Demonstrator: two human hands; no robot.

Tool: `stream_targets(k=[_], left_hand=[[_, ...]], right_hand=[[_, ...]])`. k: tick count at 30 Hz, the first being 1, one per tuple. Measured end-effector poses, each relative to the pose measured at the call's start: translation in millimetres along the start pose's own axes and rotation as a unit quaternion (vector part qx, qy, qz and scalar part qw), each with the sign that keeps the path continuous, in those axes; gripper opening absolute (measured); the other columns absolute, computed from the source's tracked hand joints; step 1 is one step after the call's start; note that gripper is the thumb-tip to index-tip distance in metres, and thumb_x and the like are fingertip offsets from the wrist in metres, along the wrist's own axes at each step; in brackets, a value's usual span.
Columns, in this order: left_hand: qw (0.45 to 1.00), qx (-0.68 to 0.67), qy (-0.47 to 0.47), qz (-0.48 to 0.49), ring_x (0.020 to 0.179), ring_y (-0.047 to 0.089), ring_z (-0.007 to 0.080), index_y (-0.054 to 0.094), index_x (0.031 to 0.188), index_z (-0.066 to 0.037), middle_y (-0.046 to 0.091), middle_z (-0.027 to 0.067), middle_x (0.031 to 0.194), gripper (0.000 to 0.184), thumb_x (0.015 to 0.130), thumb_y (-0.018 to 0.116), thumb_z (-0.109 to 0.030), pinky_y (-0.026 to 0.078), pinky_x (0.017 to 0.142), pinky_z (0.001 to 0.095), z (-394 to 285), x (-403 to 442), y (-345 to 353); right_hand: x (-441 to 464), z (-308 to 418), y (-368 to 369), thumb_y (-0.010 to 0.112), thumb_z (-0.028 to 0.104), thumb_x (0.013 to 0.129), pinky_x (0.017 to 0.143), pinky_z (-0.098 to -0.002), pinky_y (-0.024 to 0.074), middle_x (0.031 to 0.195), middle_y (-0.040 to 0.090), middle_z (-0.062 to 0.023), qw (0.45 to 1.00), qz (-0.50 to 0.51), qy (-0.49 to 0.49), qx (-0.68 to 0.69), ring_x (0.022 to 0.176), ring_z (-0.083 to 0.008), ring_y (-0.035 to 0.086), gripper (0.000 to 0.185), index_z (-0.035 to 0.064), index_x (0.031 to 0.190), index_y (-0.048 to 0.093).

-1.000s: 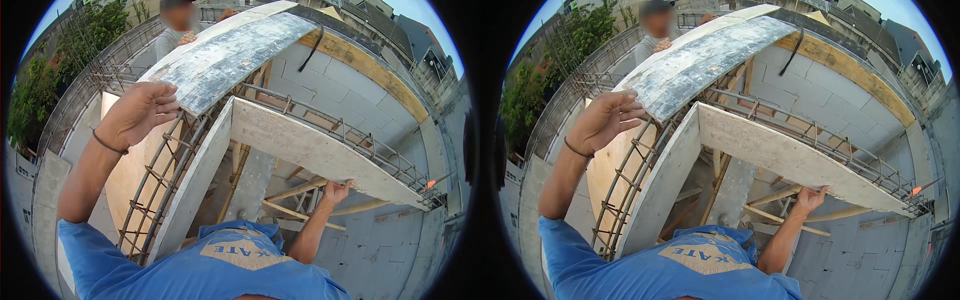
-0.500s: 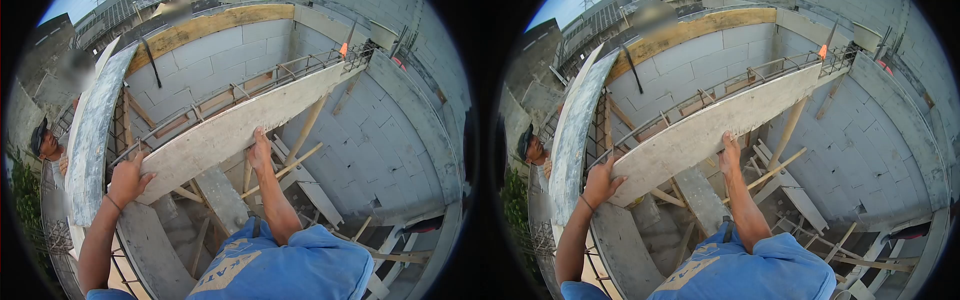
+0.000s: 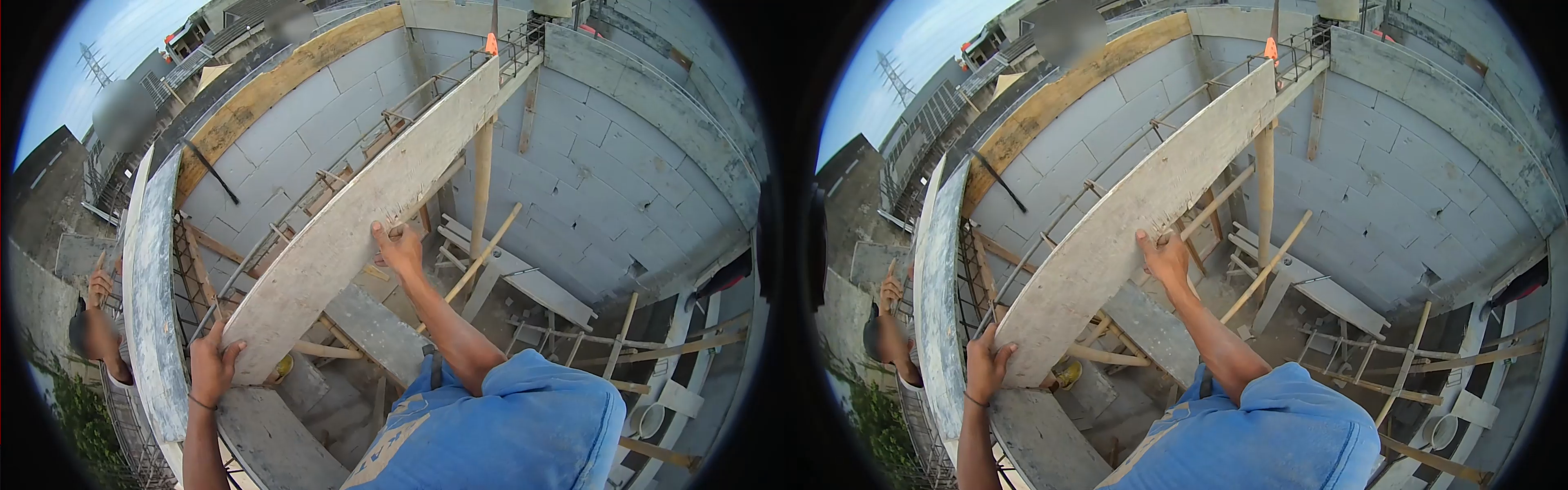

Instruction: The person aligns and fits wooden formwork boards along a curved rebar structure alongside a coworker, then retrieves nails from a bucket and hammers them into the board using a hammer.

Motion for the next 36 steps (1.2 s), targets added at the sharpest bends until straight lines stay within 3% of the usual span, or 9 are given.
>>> stream_targets(k=[4, 7, 9, 10, 12, 21, 31, 34, 36], left_hand=[[0.998, -0.056, 0.000, -0.002, 0.074, 0.066, 0.0470, 0.066, 0.110, 0.001, 0.065, 0.0271, 0.076, 0.031, 0.086, 0.080, -0.012, 0.050, 0.064, 0.0456, -2.6, -4.3, -0.7], [0.999, -0.054, 0.002, -0.008, 0.075, 0.066, 0.0469, 0.067, 0.112, 0.001, 0.065, 0.0276, 0.078, 0.032, 0.085, 0.079, -0.011, 0.050, 0.065, 0.0447, -1.4, -2.2, -1.2], [0.999, -0.054, -0.011, -0.003, 0.075, 0.066, 0.0470, 0.067, 0.113, 0.001, 0.065, 0.0277, 0.078, 0.032, 0.085, 0.079, -0.010, 0.051, 0.065, 0.0444, -0.3, -4.0, -1.9], [0.999, -0.050, -0.016, 0.004, 0.076, 0.067, 0.0472, 0.068, 0.113, 0.001, 0.065, 0.0277, 0.079, 0.032, 0.085, 0.079, -0.009, 0.051, 0.066, 0.0441, 0.6, -3.2, -2.0], [0.998, -0.048, -0.025, 0.012, 0.077, 0.067, 0.0474, 0.068, 0.113, 0.001, 0.066, 0.0278, 0.080, 0.032, 0.084, 0.079, -0.008, 0.051, 0.067, 0.0438, -0.1, -1.7, -2.1], [0.996, -0.082, -0.009, -0.014, 0.079, 0.067, 0.0479, 0.070, 0.113, 0.000, 0.065, 0.0283, 0.080, 0.032, 0.084, 0.080, -0.008, 0.051, 0.069, 0.0448, 0.1, -1.6, -6.7], [0.998, -0.062, -0.003, -0.022, 0.076, 0.061, 0.0498, 0.068, 0.109, 0.000, 0.063, 0.0271, 0.077, 0.032, 0.082, 0.082, -0.011, 0.046, 0.068, 0.0490, 14.8, -4.7, -2.9], [0.998, -0.053, -0.008, -0.016, 0.074, 0.060, 0.0492, 0.069, 0.114, -0.002, 0.063, 0.0258, 0.075, 0.037, 0.082, 0.083, -0.014, 0.044, 0.069, 0.0517, 17.0, -5.7, -0.1], [0.999, -0.046, -0.004, -0.027, 0.074, 0.060, 0.0493, 0.068, 0.113, -0.002, 0.063, 0.0260, 0.075, 0.037, 0.082, 0.084, -0.014, 0.044, 0.068, 0.0517, 14.8, -5.9, -1.9]], right_hand=[[2.5, -6.7, 5.0, 0.082, 0.062, 0.085, 0.048, -0.0359, 0.0623, 0.090, 0.069, -0.0197, 0.998, 0.014, 0.045, 0.037, 0.062, -0.0266, 0.074, 0.076, -0.0066, 0.104, 0.056], [-0.3, -13.8, 6.0, 0.082, 0.063, 0.084, 0.058, -0.0415, 0.0652, 0.098, 0.069, -0.0220, 0.997, 0.009, 0.074, 0.035, 0.078, -0.0303, 0.076, 0.083, -0.0098, 0.114, 0.056], [-1.2, -26.4, 21.6, 0.084, 0.060, 0.083, 0.082, -0.0532, 0.0636, 0.117, 0.067, -0.0274, 0.979, 0.064, 0.138, 0.134, 0.107, -0.0372, 0.072, 0.092, -0.0133, 0.129, 0.054], [-4.7, -26.1, 25.1, 0.084, 0.060, 0.083, 0.082, -0.0532, 0.0636, 0.117, 0.067, -0.0274, 0.979, 0.066, 0.142, 0.133, 0.107, -0.0372, 0.072, 0.092, -0.0133, 0.129, 0.054], [-14.1, -23.2, 32.0, 0.084, 0.056, 0.086, 0.101, -0.0607, 0.0534, 0.136, 0.060, -0.0296, 0.954, 0.053, 0.173, 0.240, 0.128, -0.0422, 0.059, 0.094, -0.0143, 0.138, 0.051], [-18.1, -26.0, 44.5, 0.075, 0.043, 0.098, 0.106, -0.0614, 0.0496, 0.142, 0.060, -0.0263, 0.935, 0.001, 0.169, 0.311, 0.127, -0.0420, 0.060, 0.072, -0.0121, 0.140, 0.052], [-8.8, -44.1, 48.5, 0.075, 0.043, 0.097, 0.102, -0.0609, 0.0523, 0.141, 0.060, -0.0253, 0.934, 0.016, 0.185, 0.304, 0.124, -0.0455, 0.062, 0.073, -0.0089, 0.142, 0.050], [-10.4, -39.5, 47.3, 0.077, 0.044, 0.095, 0.106, -0.0616, 0.0487, 0.143, 0.060, -0.0222, 0.932, 0.020, 0.169, 0.319, 0.127, -0.0435, 0.061, 0.076, -0.0048, 0.145, 0.048], [-14.6, -36.0, 52.3, 0.080, 0.047, 0.092, 0.116, -0.0643, 0.0376, 0.150, 0.055, -0.0200, 0.916, 0.049, 0.171, 0.360, 0.136, -0.0405, 0.054, 0.083, -0.0015, 0.150, 0.045]])
Point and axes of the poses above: each hand's wrist, its own x-axis towards the middle knuckle, its own y-axis out of the palm, z = x × y, the point moved 9 cm from there along x, towards the middle knuckle
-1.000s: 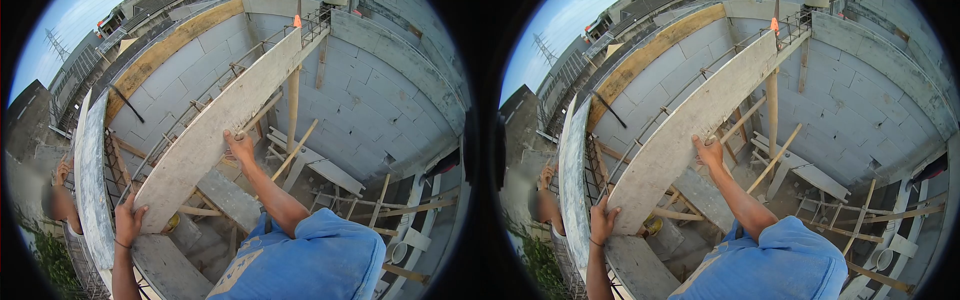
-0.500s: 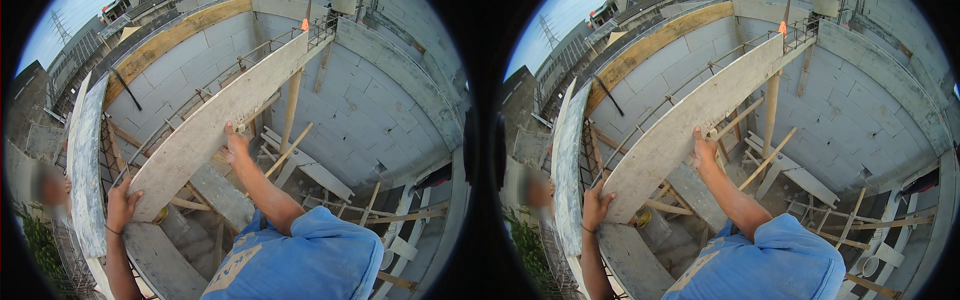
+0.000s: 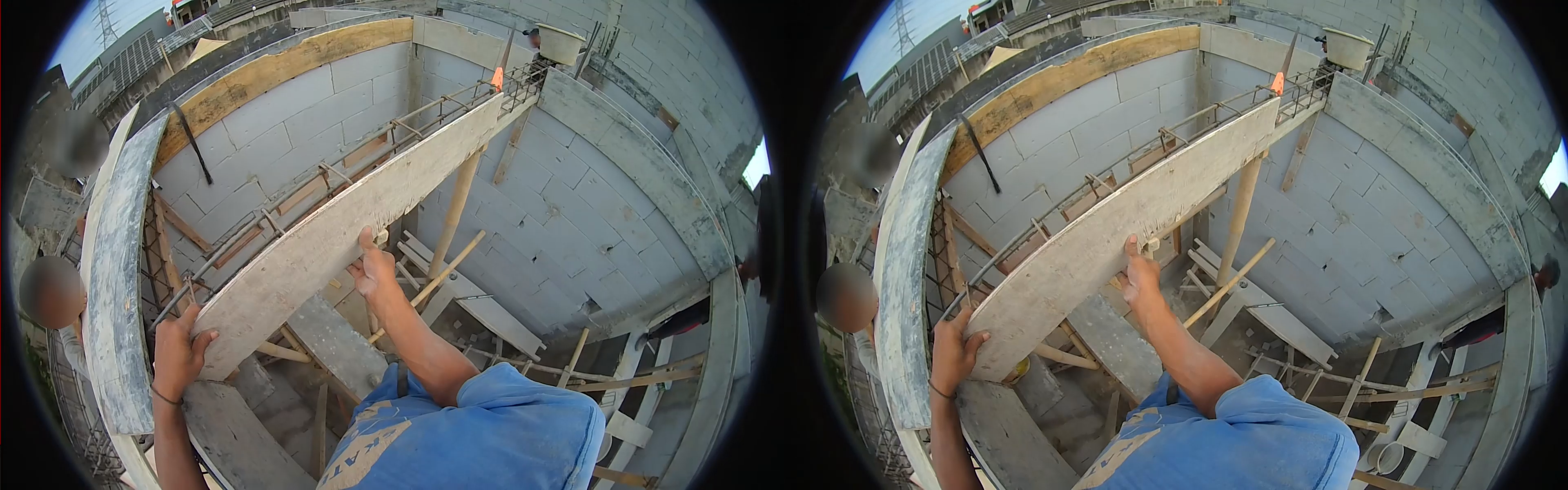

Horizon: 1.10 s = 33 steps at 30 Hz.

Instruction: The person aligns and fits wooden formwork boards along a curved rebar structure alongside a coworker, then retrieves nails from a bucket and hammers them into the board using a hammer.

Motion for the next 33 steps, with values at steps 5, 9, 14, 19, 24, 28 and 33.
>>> stream_targets(k=[5, 9, 14, 19, 24, 28, 33], left_hand=[[1.000, 0.014, 0.006, -0.009, 0.074, 0.060, 0.0495, 0.068, 0.113, -0.002, 0.062, 0.0265, 0.074, 0.037, 0.082, 0.083, -0.015, 0.044, 0.068, 0.0519, -2.7, -0.3, -1.8], [1.000, 0.020, 0.005, 0.002, 0.074, 0.061, 0.0495, 0.068, 0.113, -0.002, 0.062, 0.0262, 0.074, 0.037, 0.083, 0.083, -0.015, 0.044, 0.067, 0.0521, -3.8, 0.2, -1.8], [0.999, 0.032, -0.018, 0.017, 0.076, 0.060, 0.0482, 0.068, 0.116, -0.003, 0.064, 0.0257, 0.078, 0.036, 0.084, 0.082, -0.014, 0.045, 0.070, 0.0507, -5.8, 0.3, -2.1], [0.999, 0.013, -0.041, 0.033, 0.075, 0.059, 0.0469, 0.069, 0.123, -0.004, 0.065, 0.0252, 0.079, 0.040, 0.086, 0.080, -0.013, 0.044, 0.073, 0.0494, 2.6, -0.5, 1.8], [0.999, -0.003, -0.028, 0.016, 0.070, 0.060, 0.0476, 0.068, 0.122, -0.003, 0.058, 0.0276, 0.073, 0.039, 0.086, 0.080, -0.012, 0.045, 0.065, 0.0476, 3.0, 0.5, 0.0], [0.998, 0.008, -0.052, 0.030, 0.068, 0.060, 0.0470, 0.069, 0.121, -0.004, 0.059, 0.0268, 0.073, 0.038, 0.087, 0.080, -0.014, 0.045, 0.064, 0.0470, 8.8, -0.4, 0.0], [0.996, 0.040, -0.044, 0.068, 0.067, 0.067, 0.0406, 0.066, 0.129, -0.011, 0.069, 0.0191, 0.074, 0.042, 0.090, 0.078, -0.021, 0.049, 0.063, 0.0478, 14.2, -4.6, 8.0]], right_hand=[[-22.5, -14.9, 18.2, 0.071, 0.069, 0.087, 0.124, -0.0620, 0.0240, 0.161, 0.046, -0.0137, 0.999, 0.006, 0.045, 0.006, 0.146, -0.0362, 0.044, 0.102, 0.0036, 0.158, 0.037], [-9.9, -40.7, 41.0, 0.048, 0.087, 0.091, 0.125, -0.0527, 0.0281, 0.163, 0.045, -0.0090, 0.995, -0.003, -0.007, 0.101, 0.147, -0.0332, 0.044, 0.107, 0.0103, 0.164, 0.033], [-1.4, -40.3, 53.6, 0.044, 0.082, 0.096, 0.117, -0.0426, 0.0406, 0.157, 0.049, -0.0132, 0.983, -0.077, -0.094, 0.137, 0.138, -0.0320, 0.052, 0.099, 0.0037, 0.157, 0.042], [-1.5, -37.4, 48.0, 0.047, 0.081, 0.095, 0.113, -0.0414, 0.0475, 0.153, 0.052, -0.0175, 0.980, -0.117, -0.113, 0.114, 0.133, -0.0327, 0.058, 0.104, -0.0047, 0.154, 0.044], [-11.1, -33.0, 57.4, 0.042, 0.083, 0.096, 0.118, -0.0440, 0.0420, 0.161, 0.044, -0.0165, 0.984, -0.070, -0.125, 0.108, 0.142, -0.0338, 0.050, 0.103, 0.0019, 0.160, 0.036], [10.2, -38.5, 55.2, 0.020, 0.085, 0.098, 0.126, -0.0456, 0.0291, 0.170, 0.030, -0.0098, 0.988, 0.020, -0.150, 0.039, 0.154, -0.0326, 0.034, 0.098, 0.0164, 0.167, 0.026], [-9.6, -34.4, 71.4, 0.014, 0.086, 0.096, 0.129, -0.0500, 0.0264, 0.174, 0.018, -0.0121, 0.987, 0.031, -0.155, -0.004, 0.158, -0.0358, 0.025, 0.100, 0.0173, 0.168, 0.020]])
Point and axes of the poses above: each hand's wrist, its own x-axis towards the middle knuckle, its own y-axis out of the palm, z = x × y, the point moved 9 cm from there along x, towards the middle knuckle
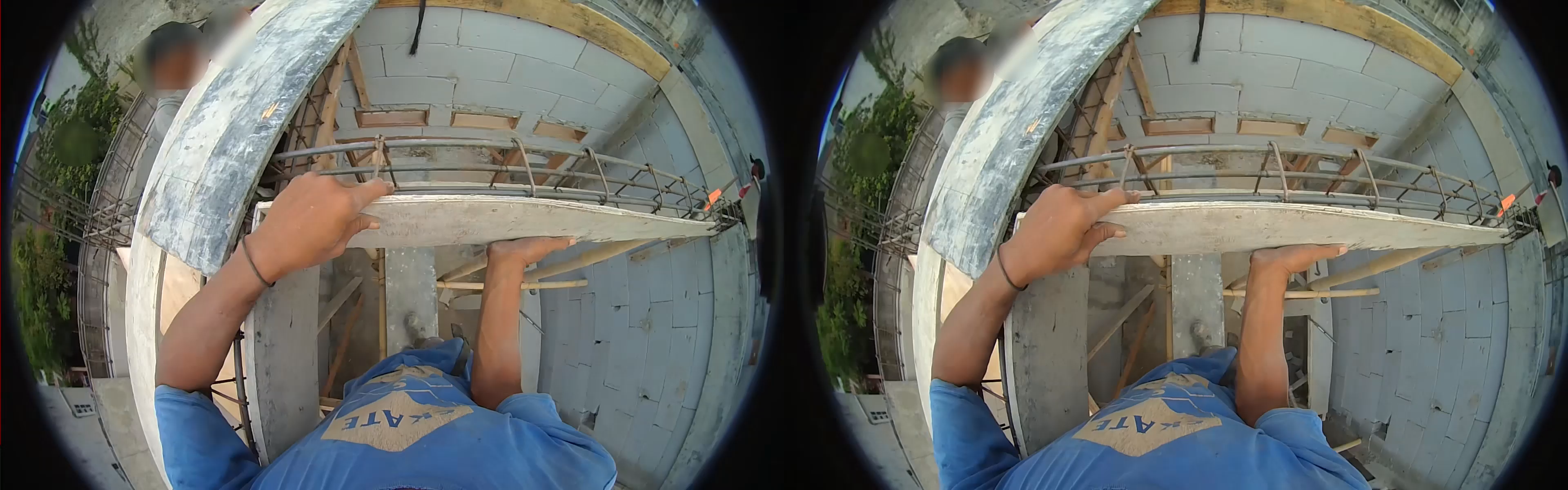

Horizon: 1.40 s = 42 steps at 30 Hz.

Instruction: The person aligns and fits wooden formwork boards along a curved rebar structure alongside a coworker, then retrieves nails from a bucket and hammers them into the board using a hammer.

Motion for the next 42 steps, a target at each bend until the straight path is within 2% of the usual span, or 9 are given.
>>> stream_targets(k=[4, 10, 13, 14, 20, 25, 26, 30, 42], left_hand=[[0.995, 0.049, -0.059, 0.069, 0.073, 0.072, 0.0358, 0.063, 0.132, -0.013, 0.075, 0.0153, 0.086, 0.046, 0.090, 0.076, -0.025, 0.054, 0.063, 0.0463, 8.9, -2.1, 4.7], [0.999, 0.005, -0.018, -0.038, 0.099, 0.076, 0.0303, 0.060, 0.142, -0.011, 0.076, 0.0120, 0.119, 0.061, 0.086, 0.077, -0.028, 0.063, 0.076, 0.0403, 4.0, -5.1, 0.5], [0.992, 0.054, 0.030, -0.112, 0.101, 0.075, 0.0326, 0.058, 0.144, -0.009, 0.075, 0.0135, 0.120, 0.068, 0.081, 0.080, -0.025, 0.063, 0.085, 0.0413, -2.4, -2.1, -12.8], [0.996, 0.027, 0.017, -0.079, 0.101, 0.075, 0.0343, 0.058, 0.141, -0.003, 0.074, 0.0164, 0.118, 0.073, 0.075, 0.084, -0.021, 0.061, 0.093, 0.0453, -4.1, 0.8, -14.0], [0.999, -0.032, -0.039, 0.015, 0.100, 0.076, 0.0378, 0.054, 0.134, 0.007, 0.074, 0.0208, 0.117, 0.076, 0.069, 0.088, -0.014, 0.062, 0.092, 0.0481, 7.9, 5.9, -0.3], [0.995, -0.065, -0.074, 0.021, 0.099, 0.076, 0.0411, 0.057, 0.123, 0.003, 0.076, 0.0219, 0.113, 0.060, 0.070, 0.085, -0.007, 0.062, 0.089, 0.0468, 17.5, 4.7, 3.6], [0.993, -0.069, -0.090, 0.014, 0.098, 0.077, 0.0410, 0.057, 0.106, -0.002, 0.076, 0.0229, 0.113, 0.042, 0.074, 0.082, -0.008, 0.062, 0.087, 0.0470, 17.9, 4.1, 3.0], [0.993, -0.071, -0.059, 0.067, 0.101, 0.076, 0.0473, 0.054, 0.086, 0.000, 0.073, 0.0326, 0.107, 0.014, 0.084, 0.066, -0.008, 0.063, 0.086, 0.0546, 12.3, 11.9, 5.9], [0.999, -0.001, -0.021, 0.033, 0.103, 0.076, 0.0442, 0.050, 0.083, -0.001, 0.074, 0.0308, 0.110, 0.017, 0.079, 0.066, 0.002, 0.065, 0.085, 0.0499, 1.9, 8.1, 5.4]], right_hand=[[-21.7, 2.5, 26.5, 0.010, 0.085, 0.096, 0.129, -0.0560, 0.0267, 0.174, 0.020, -0.0129, 0.999, -0.012, 0.032, -0.023, 0.158, -0.0404, 0.022, 0.099, 0.0188, 0.168, 0.022], [-15.6, -4.7, 18.5, 0.010, 0.087, 0.094, 0.126, -0.0611, 0.0315, 0.172, 0.024, -0.0144, 0.997, -0.041, 0.048, -0.050, 0.156, -0.0429, 0.028, 0.103, 0.0156, 0.167, 0.026], [-21.2, -9.1, 20.2, 0.012, 0.084, 0.097, 0.124, -0.0615, 0.0349, 0.170, 0.028, -0.0148, 0.993, -0.099, 0.034, -0.062, 0.153, -0.0419, 0.033, 0.099, 0.0149, 0.165, 0.031], [-16.5, -4.7, 10.3, 0.011, 0.080, 0.100, 0.123, -0.0612, 0.0368, 0.168, 0.032, -0.0149, 0.991, -0.117, 0.028, -0.053, 0.152, -0.0410, 0.036, 0.094, 0.0143, 0.164, 0.034], [-2.6, -23.3, 3.4, 0.013, 0.080, 0.099, 0.123, -0.0615, 0.0369, 0.168, 0.032, -0.0148, 0.986, -0.154, 0.045, -0.046, 0.151, -0.0410, 0.037, 0.094, 0.0147, 0.164, 0.034], [-4.2, -37.4, -1.8, 0.014, 0.081, 0.099, 0.122, -0.0618, 0.0370, 0.167, 0.033, -0.0148, 0.978, -0.186, 0.075, -0.052, 0.151, -0.0409, 0.037, 0.094, 0.0151, 0.163, 0.035], [-4.8, -39.1, -2.4, 0.014, 0.081, 0.099, 0.122, -0.0619, 0.0371, 0.167, 0.033, -0.0147, 0.977, -0.192, 0.077, -0.053, 0.151, -0.0409, 0.037, 0.094, 0.0151, 0.163, 0.035], [-11.5, -47.1, -4.9, 0.015, 0.081, 0.099, 0.122, -0.0621, 0.0371, 0.167, 0.033, -0.0147, 0.971, -0.211, 0.096, -0.056, 0.150, -0.0409, 0.038, 0.094, 0.0154, 0.163, 0.035], [-28.9, -50.0, -6.0, 0.017, 0.082, 0.098, 0.122, -0.0628, 0.0374, 0.166, 0.035, -0.0146, 0.967, -0.224, 0.125, -0.002, 0.149, -0.0409, 0.039, 0.094, 0.0162, 0.163, 0.037]])
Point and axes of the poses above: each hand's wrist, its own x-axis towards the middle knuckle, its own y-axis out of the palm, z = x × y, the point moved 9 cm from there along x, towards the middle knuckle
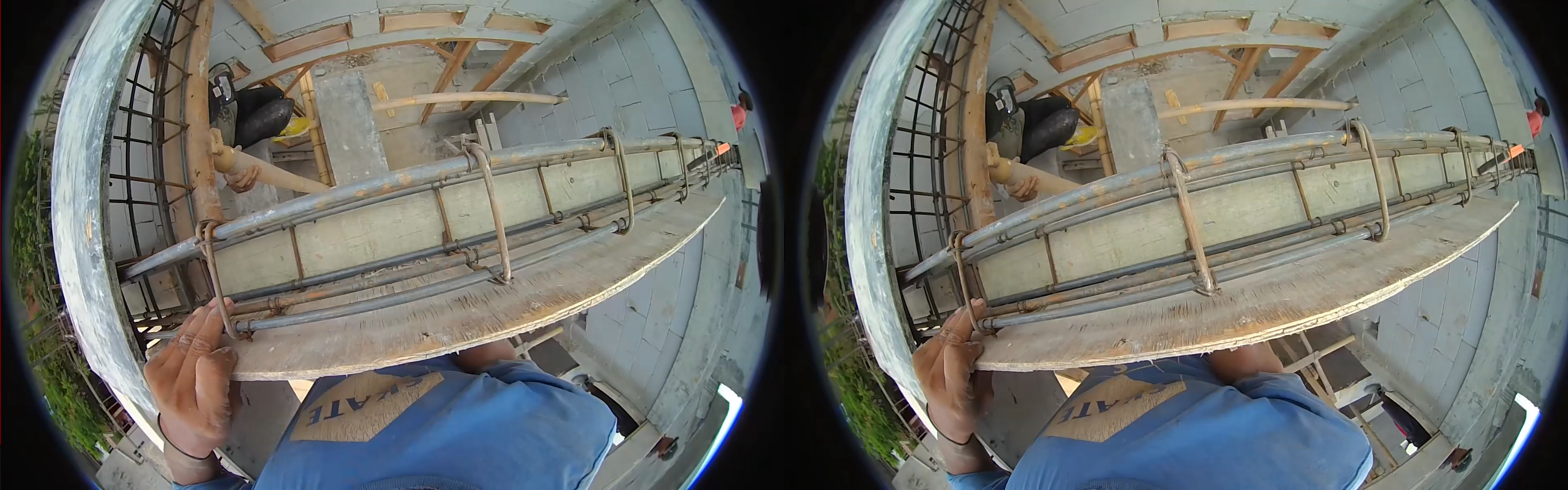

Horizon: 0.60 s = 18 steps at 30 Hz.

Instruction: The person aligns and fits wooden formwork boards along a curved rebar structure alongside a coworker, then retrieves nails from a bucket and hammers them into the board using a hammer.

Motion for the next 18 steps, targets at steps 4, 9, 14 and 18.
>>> stream_targets(k=[4, 9, 14, 18], left_hand=[[0.999, 0.029, 0.025, -0.012, 0.100, 0.076, 0.0449, 0.049, 0.084, -0.001, 0.072, 0.0284, 0.118, 0.034, 0.062, 0.075, 0.001, 0.064, 0.075, 0.0448, -5.7, -2.3, -4.4], [0.999, 0.025, 0.022, -0.026, 0.100, 0.077, 0.0425, 0.050, 0.082, -0.003, 0.073, 0.0292, 0.112, 0.019, 0.078, 0.068, -0.008, 0.066, 0.081, 0.0488, -3.8, -1.8, -8.8], [0.999, 0.001, 0.044, -0.014, 0.101, 0.077, 0.0427, 0.047, 0.078, -0.006, 0.073, 0.0322, 0.108, 0.021, 0.079, 0.068, -0.010, 0.067, 0.083, 0.0486, -6.2, 1.8, -9.2], [0.999, -0.038, 0.030, -0.006, 0.099, 0.077, 0.0447, 0.045, 0.078, -0.003, 0.075, 0.0304, 0.109, 0.024, 0.075, 0.069, -0.004, 0.066, 0.081, 0.0501, -2.5, 7.1, -9.8]], right_hand=[[-3.0, 7.7, -6.5, 0.018, 0.082, 0.097, 0.121, -0.0630, 0.0375, 0.166, 0.035, -0.0145, 1.000, 0.019, -0.008, 0.005, 0.149, -0.0408, 0.040, 0.095, 0.0165, 0.162, 0.037], [5.0, 21.8, -11.4, 0.019, 0.083, 0.097, 0.121, -0.0633, 0.0376, 0.166, 0.036, -0.0144, 0.999, 0.033, -0.015, -0.015, 0.148, -0.0408, 0.040, 0.095, 0.0168, 0.162, 0.037], [8.7, 18.6, -18.5, 0.020, 0.083, 0.096, 0.121, -0.0636, 0.0377, 0.165, 0.036, -0.0144, 0.999, 0.020, -0.013, -0.039, 0.148, -0.0408, 0.041, 0.095, 0.0172, 0.162, 0.038], [10.8, 14.9, -23.1, 0.021, 0.083, 0.096, 0.121, -0.0639, 0.0377, 0.165, 0.037, -0.0143, 0.998, 0.010, -0.012, -0.053, 0.148, -0.0407, 0.041, 0.095, 0.0175, 0.162, 0.038]])
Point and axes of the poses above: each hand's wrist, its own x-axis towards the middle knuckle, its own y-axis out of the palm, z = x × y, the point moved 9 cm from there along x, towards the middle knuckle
